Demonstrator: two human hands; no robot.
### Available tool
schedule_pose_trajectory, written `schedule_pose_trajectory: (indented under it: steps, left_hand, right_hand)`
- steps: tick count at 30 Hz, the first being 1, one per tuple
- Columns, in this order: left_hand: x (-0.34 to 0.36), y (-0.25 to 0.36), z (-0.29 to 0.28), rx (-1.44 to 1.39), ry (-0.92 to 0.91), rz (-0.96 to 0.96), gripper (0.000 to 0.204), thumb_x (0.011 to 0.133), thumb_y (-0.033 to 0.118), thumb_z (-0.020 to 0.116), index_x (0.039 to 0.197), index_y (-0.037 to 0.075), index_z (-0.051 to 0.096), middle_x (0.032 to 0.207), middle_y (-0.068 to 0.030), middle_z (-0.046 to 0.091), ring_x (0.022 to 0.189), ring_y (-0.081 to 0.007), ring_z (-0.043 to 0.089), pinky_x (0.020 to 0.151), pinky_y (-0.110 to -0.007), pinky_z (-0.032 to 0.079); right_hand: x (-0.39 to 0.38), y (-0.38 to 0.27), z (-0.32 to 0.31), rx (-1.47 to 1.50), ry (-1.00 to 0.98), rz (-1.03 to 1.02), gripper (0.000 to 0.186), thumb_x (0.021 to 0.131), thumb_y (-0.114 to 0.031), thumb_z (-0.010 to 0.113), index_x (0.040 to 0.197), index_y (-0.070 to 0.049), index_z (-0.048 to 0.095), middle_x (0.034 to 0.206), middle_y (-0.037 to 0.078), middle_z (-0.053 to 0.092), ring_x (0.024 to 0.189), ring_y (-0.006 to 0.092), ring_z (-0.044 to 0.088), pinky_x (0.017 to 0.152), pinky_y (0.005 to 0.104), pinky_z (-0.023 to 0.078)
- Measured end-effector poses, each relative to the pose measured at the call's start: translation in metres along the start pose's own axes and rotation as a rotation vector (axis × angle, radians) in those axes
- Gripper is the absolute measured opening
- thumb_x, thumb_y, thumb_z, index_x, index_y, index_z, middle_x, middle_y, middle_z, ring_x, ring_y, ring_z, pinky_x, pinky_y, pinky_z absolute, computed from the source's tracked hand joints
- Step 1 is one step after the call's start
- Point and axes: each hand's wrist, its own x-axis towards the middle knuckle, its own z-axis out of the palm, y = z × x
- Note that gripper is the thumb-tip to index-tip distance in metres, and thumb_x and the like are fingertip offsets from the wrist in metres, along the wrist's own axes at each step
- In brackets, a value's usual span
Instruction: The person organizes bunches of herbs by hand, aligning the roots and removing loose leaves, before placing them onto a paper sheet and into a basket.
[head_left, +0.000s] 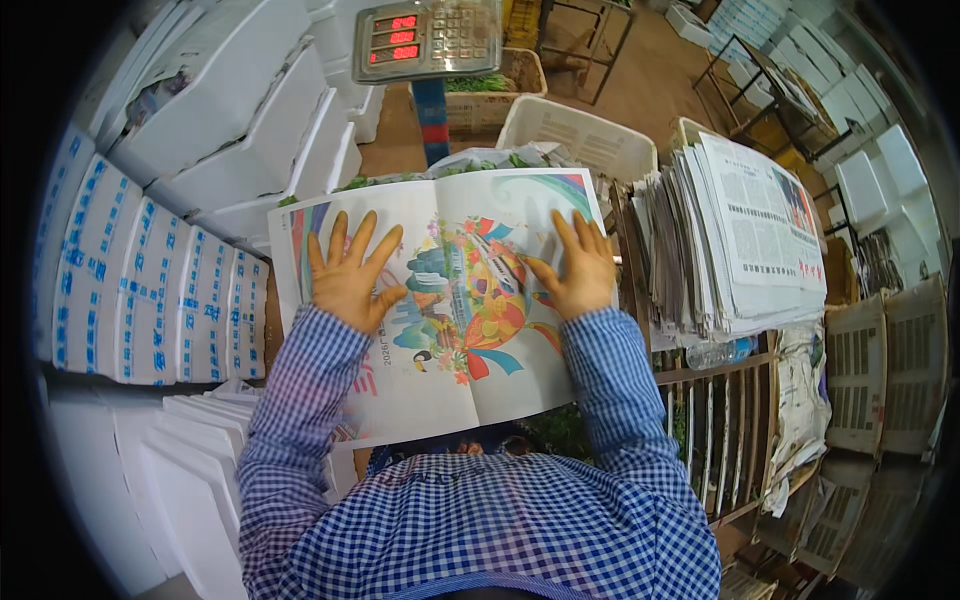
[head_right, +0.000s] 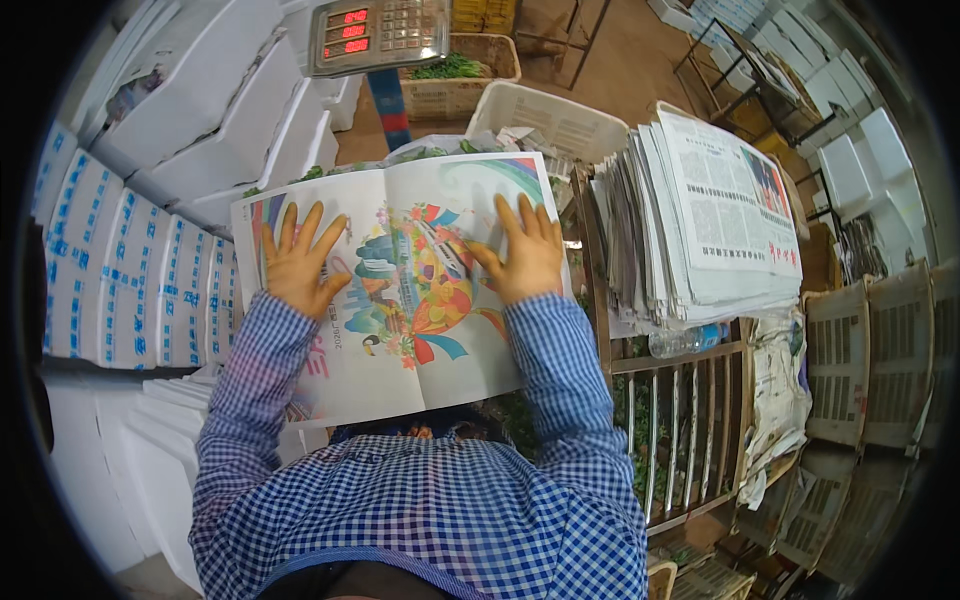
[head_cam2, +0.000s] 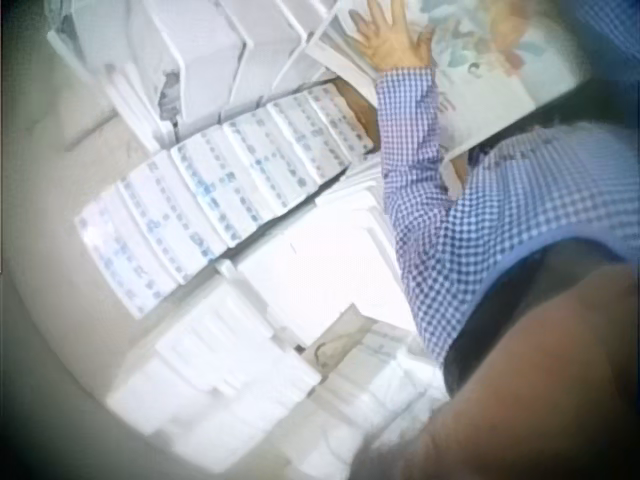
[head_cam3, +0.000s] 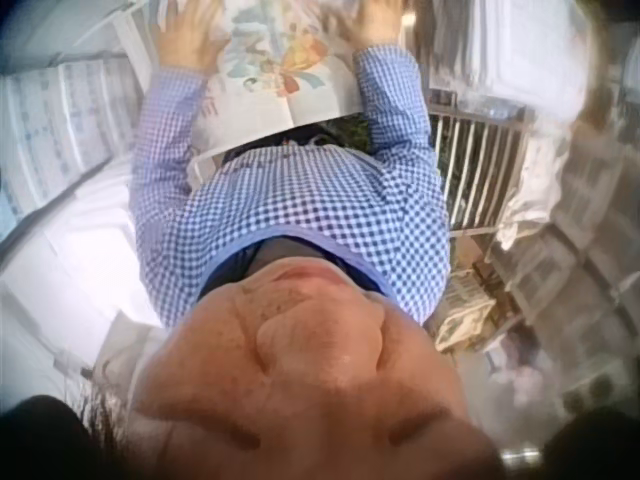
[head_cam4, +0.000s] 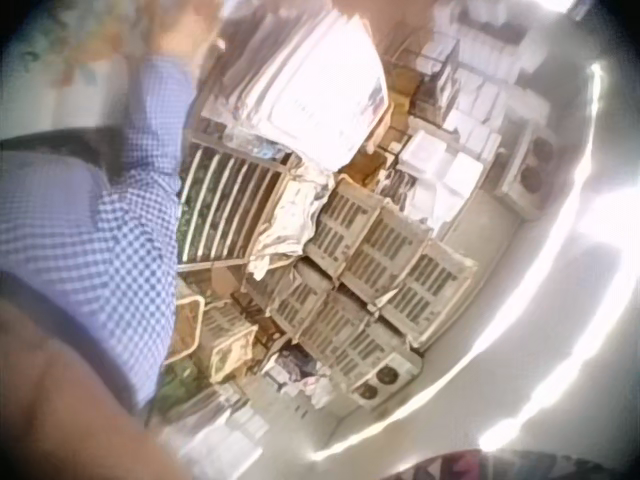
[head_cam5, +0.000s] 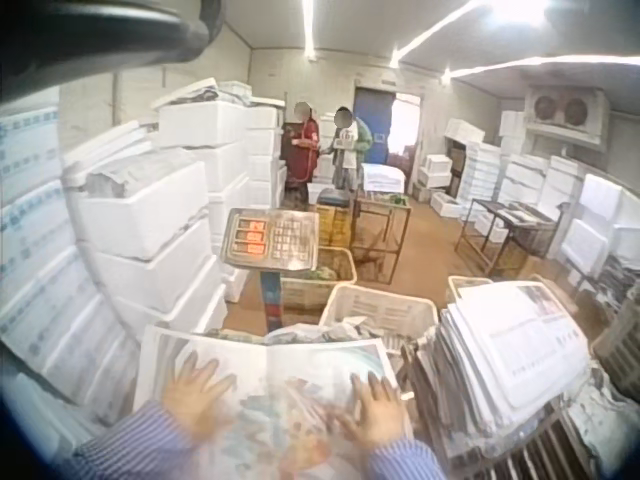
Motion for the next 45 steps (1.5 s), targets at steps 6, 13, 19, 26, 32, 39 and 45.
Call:
schedule_pose_trajectory:
  steps: [6,13,19,26,32,39,45]
  left_hand:
    - [0.020,-0.035,0.099,0.021,-0.133,-0.159,0.072,0.089,0.057,0.057,0.152,0.029,0.034,0.162,-0.0089,0.021,0.150,-0.0362,0.011,0.117,-0.064,0.003]
    - [0.018,-0.050,0.136,-0.104,-0.032,-0.076,0.072,0.086,0.050,0.062,0.150,0.026,0.038,0.161,-0.0098,0.024,0.149,-0.0382,0.014,0.116,-0.063,0.005]
    - [0.025,-0.050,0.142,-0.129,0.111,-0.012,0.076,0.076,0.026,0.072,0.147,0.021,0.045,0.157,-0.0128,0.031,0.145,-0.0415,0.022,0.116,-0.061,0.014]
    - [0.028,-0.068,0.162,0.159,0.136,-0.052,0.064,0.091,0.044,0.054,0.151,0.029,0.036,0.158,-0.0096,0.030,0.143,-0.0398,0.028,0.109,-0.067,0.021]
    - [0.038,-0.076,0.168,0.440,0.152,-0.034,0.064,0.095,0.059,0.042,0.153,0.034,0.028,0.160,-0.0064,0.027,0.143,-0.0384,0.030,0.106,-0.064,0.028]
    - [0.031,0.047,0.086,0.536,0.380,0.270,0.059,0.097,0.046,0.052,0.150,0.024,0.038,0.154,-0.0169,0.035,0.138,-0.0410,0.035,0.110,-0.055,0.032]
    - [-0.013,0.277,0.069,-0.464,0.390,1.126,0.049,0.098,0.016,0.055,0.142,-0.001,0.045,0.146,-0.0234,0.045,0.137,-0.0400,0.040,0.113,-0.049,0.031]
  right_hand:
    - [0.004,0.032,0.080,0.104,-0.270,0.191,0.076,0.084,-0.057,0.066,0.150,-0.033,0.037,0.160,0.011,0.023,0.148,0.0387,0.015,0.119,0.0576,0.014]
    - [-0.001,0.035,0.085,0.145,-0.272,0.198,0.075,0.084,-0.058,0.066,0.149,-0.031,0.039,0.159,0.011,0.025,0.147,0.0395,0.018,0.120,0.0547,0.015]
    - [0.001,0.048,0.087,0.159,-0.217,0.129,0.079,0.084,-0.062,0.061,0.150,-0.027,0.037,0.159,0.017,0.025,0.147,0.0416,0.017,0.120,0.0550,0.013]
    - [0.002,0.053,0.086,0.306,-0.135,0.069,0.081,0.082,-0.056,0.065,0.149,-0.023,0.036,0.157,0.021,0.027,0.145,0.0455,0.020,0.117,0.0603,0.017]
    - [-0.115,0.060,0.073,0.209,0.139,0.276,0.054,0.086,-0.029,0.063,0.133,-0.008,0.050,0.138,0.020,0.048,0.134,0.0407,0.038,0.114,0.0576,0.025]
    - [-0.408,0.039,-0.015,0.160,0.382,0.546,0.042,0.081,-0.005,0.061,0.122,-0.005,0.059,0.116,0.015,0.066,0.111,0.0326,0.062,0.103,0.0480,0.045]
    - [-0.582,0.004,-0.071,0.184,0.910,1.142,0.037,0.081,0.010,0.054,0.113,-0.001,0.067,0.104,0.017,0.071,0.095,0.0332,0.068,0.085,0.0383,0.054]
